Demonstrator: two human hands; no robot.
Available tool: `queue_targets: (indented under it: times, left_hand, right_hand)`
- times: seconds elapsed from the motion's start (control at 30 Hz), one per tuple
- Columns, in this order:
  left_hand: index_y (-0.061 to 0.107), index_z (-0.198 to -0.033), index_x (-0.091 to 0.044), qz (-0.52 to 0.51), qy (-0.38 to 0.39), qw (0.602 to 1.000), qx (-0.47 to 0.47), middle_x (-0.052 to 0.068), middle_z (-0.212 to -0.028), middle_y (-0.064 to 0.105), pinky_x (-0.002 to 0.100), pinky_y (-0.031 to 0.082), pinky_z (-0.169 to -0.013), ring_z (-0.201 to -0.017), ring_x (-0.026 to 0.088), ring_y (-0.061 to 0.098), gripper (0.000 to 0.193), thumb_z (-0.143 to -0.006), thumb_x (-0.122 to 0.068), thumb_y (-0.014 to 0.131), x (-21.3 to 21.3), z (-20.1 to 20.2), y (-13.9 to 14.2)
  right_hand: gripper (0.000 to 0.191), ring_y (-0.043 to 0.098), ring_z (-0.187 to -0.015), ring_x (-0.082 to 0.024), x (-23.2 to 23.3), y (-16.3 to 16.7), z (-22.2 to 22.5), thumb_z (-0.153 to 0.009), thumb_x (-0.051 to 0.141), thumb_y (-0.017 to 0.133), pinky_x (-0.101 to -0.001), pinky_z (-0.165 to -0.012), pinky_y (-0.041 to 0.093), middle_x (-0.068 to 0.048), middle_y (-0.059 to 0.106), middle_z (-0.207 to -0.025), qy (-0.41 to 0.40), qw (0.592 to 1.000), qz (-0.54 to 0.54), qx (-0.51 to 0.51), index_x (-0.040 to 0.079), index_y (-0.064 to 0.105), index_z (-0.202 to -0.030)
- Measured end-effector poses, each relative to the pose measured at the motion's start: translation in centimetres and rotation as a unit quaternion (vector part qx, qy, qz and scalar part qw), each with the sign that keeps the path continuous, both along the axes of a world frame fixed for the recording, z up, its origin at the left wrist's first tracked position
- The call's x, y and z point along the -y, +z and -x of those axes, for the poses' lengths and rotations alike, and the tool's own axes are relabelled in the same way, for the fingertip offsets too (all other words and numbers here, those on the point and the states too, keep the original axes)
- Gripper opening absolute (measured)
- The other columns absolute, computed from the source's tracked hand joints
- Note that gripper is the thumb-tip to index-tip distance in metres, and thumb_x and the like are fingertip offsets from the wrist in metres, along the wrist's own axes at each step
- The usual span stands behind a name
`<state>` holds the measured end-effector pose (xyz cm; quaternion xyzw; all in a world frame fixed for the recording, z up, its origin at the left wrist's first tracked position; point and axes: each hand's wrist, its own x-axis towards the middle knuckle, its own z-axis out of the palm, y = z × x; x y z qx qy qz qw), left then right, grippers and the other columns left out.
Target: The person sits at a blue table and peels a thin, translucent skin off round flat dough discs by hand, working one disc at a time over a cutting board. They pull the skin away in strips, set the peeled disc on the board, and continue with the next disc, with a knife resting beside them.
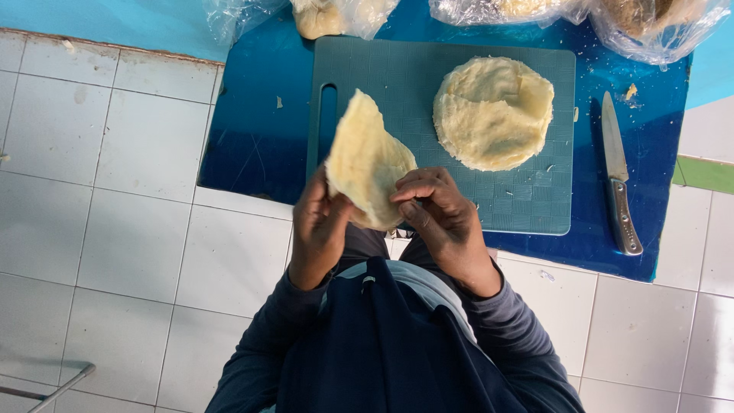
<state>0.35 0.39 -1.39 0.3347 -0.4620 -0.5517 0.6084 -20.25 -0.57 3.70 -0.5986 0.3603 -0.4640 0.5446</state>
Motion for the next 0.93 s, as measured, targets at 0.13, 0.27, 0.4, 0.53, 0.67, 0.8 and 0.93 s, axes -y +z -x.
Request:
queue_targets:
  times: [0.13,0.27,0.4,0.53,0.67,0.8,0.93]
  left_hand:
    - [0.039,-0.156,0.003,-0.068,0.039,0.986,-0.150,0.016,-0.140,0.058,0.040,0.056,-0.106,-0.130,0.022,0.062,0.051,-0.110,-0.013,0.057,0.7,-1.2,0.1]
    - [0.039,-0.156,0.003,-0.046,0.040,0.994,-0.086,0.015,-0.144,0.057,0.038,0.055,-0.110,-0.134,0.021,0.060,0.054,-0.110,-0.017,0.058,0.2,-1.2,1.1]
    - [0.035,-0.159,0.003,0.024,0.041,0.998,0.033,0.018,-0.154,0.051,0.039,0.053,-0.118,-0.142,0.023,0.056,0.059,-0.110,-0.017,0.060,-0.1,-0.1,2.2]
    - [0.031,-0.161,0.002,0.006,0.025,0.999,0.037,0.021,-0.159,0.046,0.041,0.053,-0.119,-0.145,0.026,0.054,0.061,-0.110,-0.014,0.060,-0.5,0.2,3.0]
    - [0.032,-0.160,0.002,0.022,0.013,0.998,0.062,0.019,-0.162,0.043,0.041,0.053,-0.120,-0.147,0.027,0.053,0.059,-0.110,-0.011,0.059,-0.6,0.2,3.1]
    - [0.034,-0.160,0.001,0.029,0.007,0.998,0.061,0.019,-0.164,0.043,0.042,0.055,-0.120,-0.147,0.028,0.054,0.058,-0.111,-0.015,0.060,-0.4,0.1,2.6]
    - [0.034,-0.161,-0.005,0.030,-0.005,0.993,0.112,0.020,-0.165,0.042,0.040,0.061,-0.114,-0.146,0.030,0.057,0.066,-0.107,-0.028,0.063,-0.5,-0.3,2.2]
  right_hand:
    - [0.020,0.059,-0.123,-0.024,-0.2,1.4,0.4,-0.095,0.000,0.074,-0.0336,-0.103,0.051,-0.010,0.060,-0.127,-0.019,0.990,0.106,-0.090,0.005,0.070,-0.115]
    - [0.031,0.063,-0.118,-0.025,-0.7,2.3,-0.7,-0.086,0.007,0.084,-0.0342,-0.097,0.055,-0.010,0.063,-0.121,-0.026,0.970,0.176,-0.163,0.007,0.068,-0.113]
    - [0.034,0.064,-0.115,-0.024,-0.9,2.2,-2.3,-0.083,0.008,0.088,-0.0348,-0.093,0.057,-0.010,0.064,-0.118,-0.053,0.966,0.185,-0.175,0.007,0.066,-0.110]
    - [0.026,0.065,-0.116,-0.021,-1.0,2.1,-2.4,-0.088,0.002,0.081,-0.0318,-0.093,0.057,-0.009,0.064,-0.117,-0.047,0.979,0.137,-0.147,0.006,0.065,-0.107]
    - [0.019,0.061,-0.115,-0.018,-0.9,1.6,-1.5,-0.094,-0.004,0.073,-0.0311,-0.101,0.053,-0.009,0.060,-0.119,0.006,0.997,0.047,-0.066,0.004,0.066,-0.110]
    - [0.016,0.059,-0.115,-0.016,-0.7,0.8,-1.1,-0.097,-0.006,0.069,-0.0306,-0.102,0.052,-0.009,0.057,-0.121,0.043,0.999,-0.011,0.003,0.002,0.068,-0.111]
    - [0.014,0.058,-0.116,-0.016,-0.7,0.1,-1.2,-0.101,-0.005,0.067,-0.0304,-0.103,0.052,-0.009,0.056,-0.123,0.047,0.998,-0.025,0.025,0.003,0.068,-0.113]
